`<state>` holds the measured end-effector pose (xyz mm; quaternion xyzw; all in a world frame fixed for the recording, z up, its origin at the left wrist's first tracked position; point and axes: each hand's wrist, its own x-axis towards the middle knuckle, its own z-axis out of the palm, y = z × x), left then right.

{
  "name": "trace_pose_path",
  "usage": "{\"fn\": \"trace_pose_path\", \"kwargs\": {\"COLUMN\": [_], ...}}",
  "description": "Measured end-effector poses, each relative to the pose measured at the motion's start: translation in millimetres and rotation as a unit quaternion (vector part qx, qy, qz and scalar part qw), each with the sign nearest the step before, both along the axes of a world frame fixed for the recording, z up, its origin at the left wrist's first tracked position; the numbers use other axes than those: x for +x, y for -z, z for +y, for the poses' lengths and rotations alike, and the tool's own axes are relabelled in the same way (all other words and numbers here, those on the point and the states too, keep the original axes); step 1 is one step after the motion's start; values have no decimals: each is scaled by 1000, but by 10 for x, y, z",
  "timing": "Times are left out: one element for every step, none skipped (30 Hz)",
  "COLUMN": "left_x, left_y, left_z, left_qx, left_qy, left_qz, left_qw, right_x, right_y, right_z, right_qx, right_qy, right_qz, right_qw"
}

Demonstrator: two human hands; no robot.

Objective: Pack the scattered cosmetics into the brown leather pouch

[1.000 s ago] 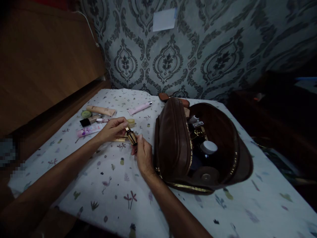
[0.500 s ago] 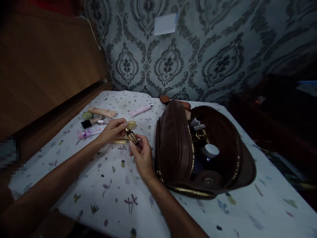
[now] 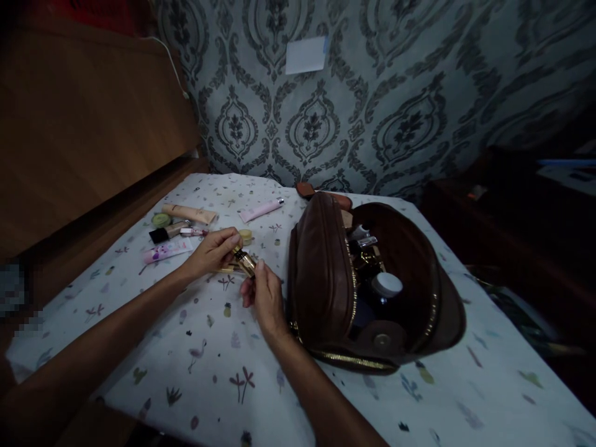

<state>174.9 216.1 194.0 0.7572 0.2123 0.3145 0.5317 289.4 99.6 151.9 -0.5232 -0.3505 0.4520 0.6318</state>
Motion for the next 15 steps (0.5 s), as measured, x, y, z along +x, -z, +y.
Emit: {"fn": "trace_pose_path", "kwargs": {"left_x": [3, 6, 10, 13, 16, 19, 20, 20, 20, 20, 19, 20, 21, 23, 26], "left_y": [-2, -2, 2, 8, 18, 29, 41, 53, 65, 76, 84, 91, 96, 98, 97], "left_z": [-7, -10, -10, -8, -3, 4, 11, 18, 24, 29, 33, 36, 38, 38, 37], "left_qx": [8, 11, 10, 6, 0, -5, -9, -14, -18, -23, -28, -31, -30, -25, -16], "left_qy": [-2, -4, -7, -12, -17, -23, -27, -30, -32, -32, -33, -34, -37, -41, -46], "left_qz": [-1, -1, -4, -6, -11, -15, -20, -24, -27, -28, -26, -23, -20, -17, -14], "left_qw": [1000, 1000, 1000, 1000, 1000, 1000, 999, 999, 999, 999, 999, 999, 999, 999, 999], "right_x": [-2, -5, -7, -8, -9, -10, -11, -11, -11, -11, -12, -12, -13, -15, -16], "right_y": [-5, -11, -19, -27, -35, -41, -45, -46, -43, -39, -33, -27, -23, -20, -20], "right_z": [-3, -7, -12, -17, -22, -27, -31, -33, -34, -34, -33, -32, -31, -30, -30], "right_qx": [-3, -3, 0, 3, 8, 13, 17, 21, 22, 23, 24, 25, 26, 28, 29], "right_qy": [0, -1, -2, -2, -3, -1, 2, 5, 7, 9, 11, 10, 7, 5, 2], "right_qz": [3, 6, 9, 12, 15, 16, 15, 10, 3, -7, -16, -24, -28, -29, -29], "right_qw": [1000, 1000, 1000, 1000, 1000, 1000, 1000, 1000, 1000, 1000, 1000, 999, 999, 999, 999]}}
